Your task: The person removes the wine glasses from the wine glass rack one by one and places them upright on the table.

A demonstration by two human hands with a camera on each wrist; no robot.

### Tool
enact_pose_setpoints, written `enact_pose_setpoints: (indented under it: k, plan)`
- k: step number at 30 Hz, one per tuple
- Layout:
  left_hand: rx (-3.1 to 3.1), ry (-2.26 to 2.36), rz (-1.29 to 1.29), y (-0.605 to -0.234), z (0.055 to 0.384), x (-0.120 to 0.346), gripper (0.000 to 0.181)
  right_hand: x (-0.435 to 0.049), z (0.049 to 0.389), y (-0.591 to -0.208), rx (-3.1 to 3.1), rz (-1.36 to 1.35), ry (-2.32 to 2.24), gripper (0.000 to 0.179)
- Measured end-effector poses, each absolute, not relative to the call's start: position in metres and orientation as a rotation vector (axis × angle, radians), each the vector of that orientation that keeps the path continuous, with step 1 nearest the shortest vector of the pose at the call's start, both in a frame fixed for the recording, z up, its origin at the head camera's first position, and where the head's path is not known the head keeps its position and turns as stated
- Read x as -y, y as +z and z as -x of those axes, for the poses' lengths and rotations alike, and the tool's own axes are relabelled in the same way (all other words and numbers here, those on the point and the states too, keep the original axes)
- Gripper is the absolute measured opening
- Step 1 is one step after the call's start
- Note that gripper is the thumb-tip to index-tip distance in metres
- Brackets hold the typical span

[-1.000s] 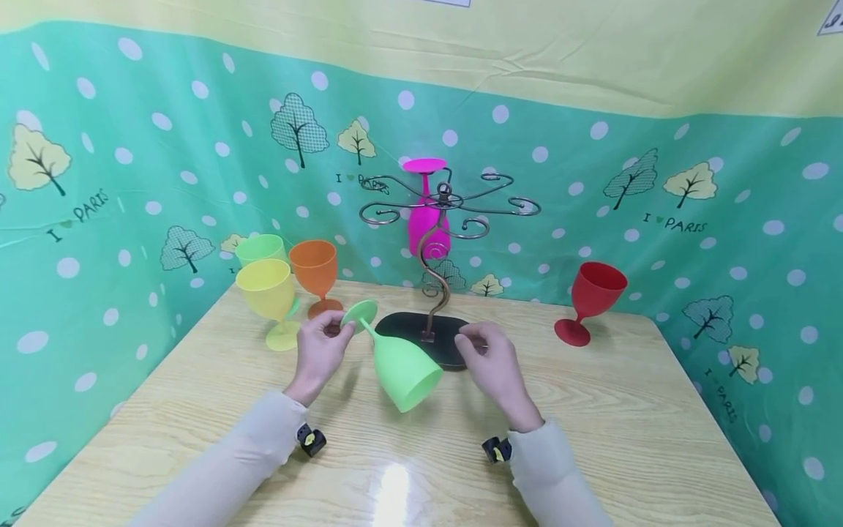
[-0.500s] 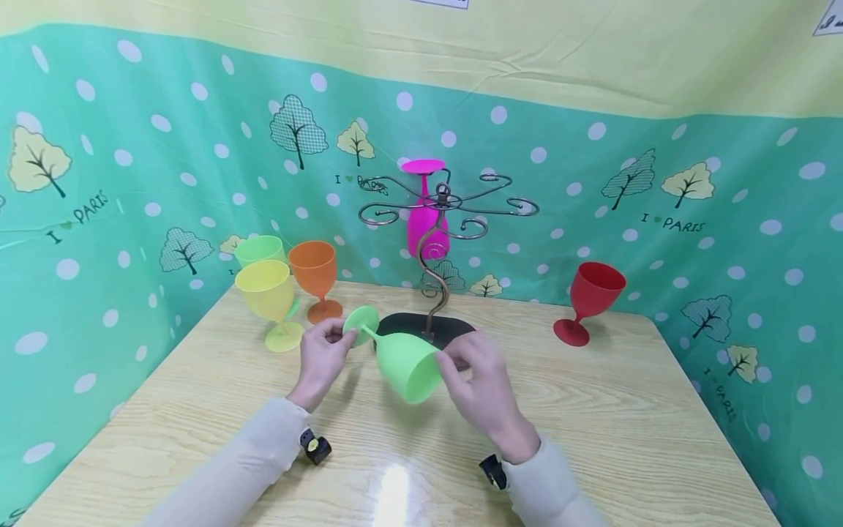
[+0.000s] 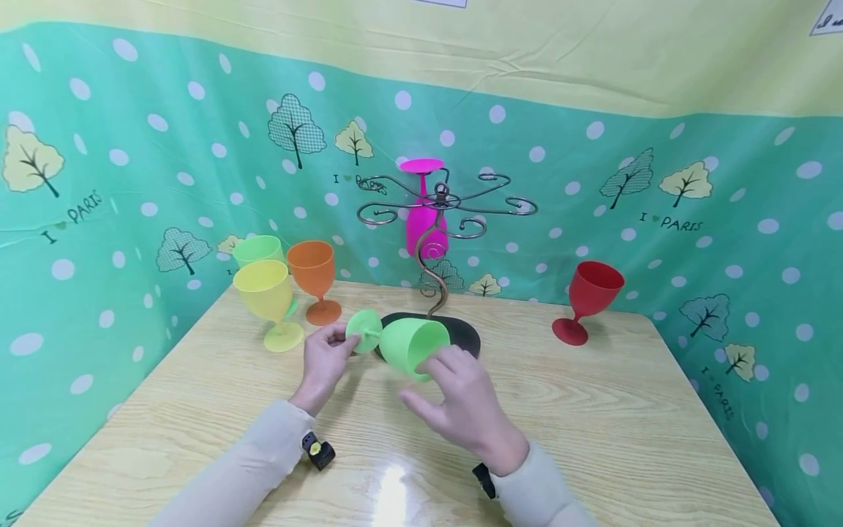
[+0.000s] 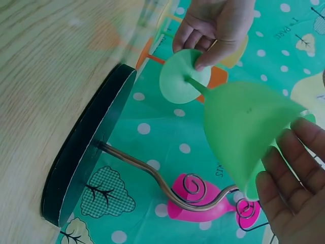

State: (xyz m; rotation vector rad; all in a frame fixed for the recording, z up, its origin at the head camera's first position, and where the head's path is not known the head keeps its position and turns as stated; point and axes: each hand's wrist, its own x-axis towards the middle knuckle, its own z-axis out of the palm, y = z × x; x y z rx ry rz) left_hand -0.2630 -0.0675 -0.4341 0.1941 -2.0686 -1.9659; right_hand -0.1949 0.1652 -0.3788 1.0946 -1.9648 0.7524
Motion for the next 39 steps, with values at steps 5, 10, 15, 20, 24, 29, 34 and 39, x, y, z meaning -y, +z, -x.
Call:
enact_pose_setpoints:
  k: [5,10,15,20,24,29,34,39]
  plan:
    - [2.060,-2.021,-0.206,-0.436,0.263,0.065,0.016,-0.164,0.195,-0.381,1.985,-1.092,0.661,0.019]
    - [2.067,-2.059,-0.216,-0.438,0.261,0.062,0.018,-0.164,0.196,-0.383,2.008,-1.068,0.623,0.016]
    - [2.087,-2.048,-0.204,-0.439,0.259,0.058,0.017,-0.164,0.196,-0.382,1.986,-1.032,0.631,0.011]
    - [2.105,-2.022,-0.170,-0.440,0.258,0.053,0.017,-0.164,0.197,-0.379,1.935,-1.007,0.648,0.007]
    - [2.160,-1.977,-0.118,-0.442,0.257,0.051,0.017,-0.166,0.196,-0.375,1.917,-0.986,0.663,0.013]
    - [2.205,-1.921,-0.037,-0.441,0.257,0.051,0.015,-0.173,0.193,-0.370,1.926,-0.957,0.672,0.013]
    - [2.184,-1.956,-0.041,-0.441,0.264,0.052,0.027,-0.183,0.189,-0.362,1.941,-0.941,0.644,0.014]
    - [2.136,-2.068,-0.153,-0.443,0.278,0.054,0.025,-0.196,0.186,-0.352,1.953,-0.944,0.582,0.020]
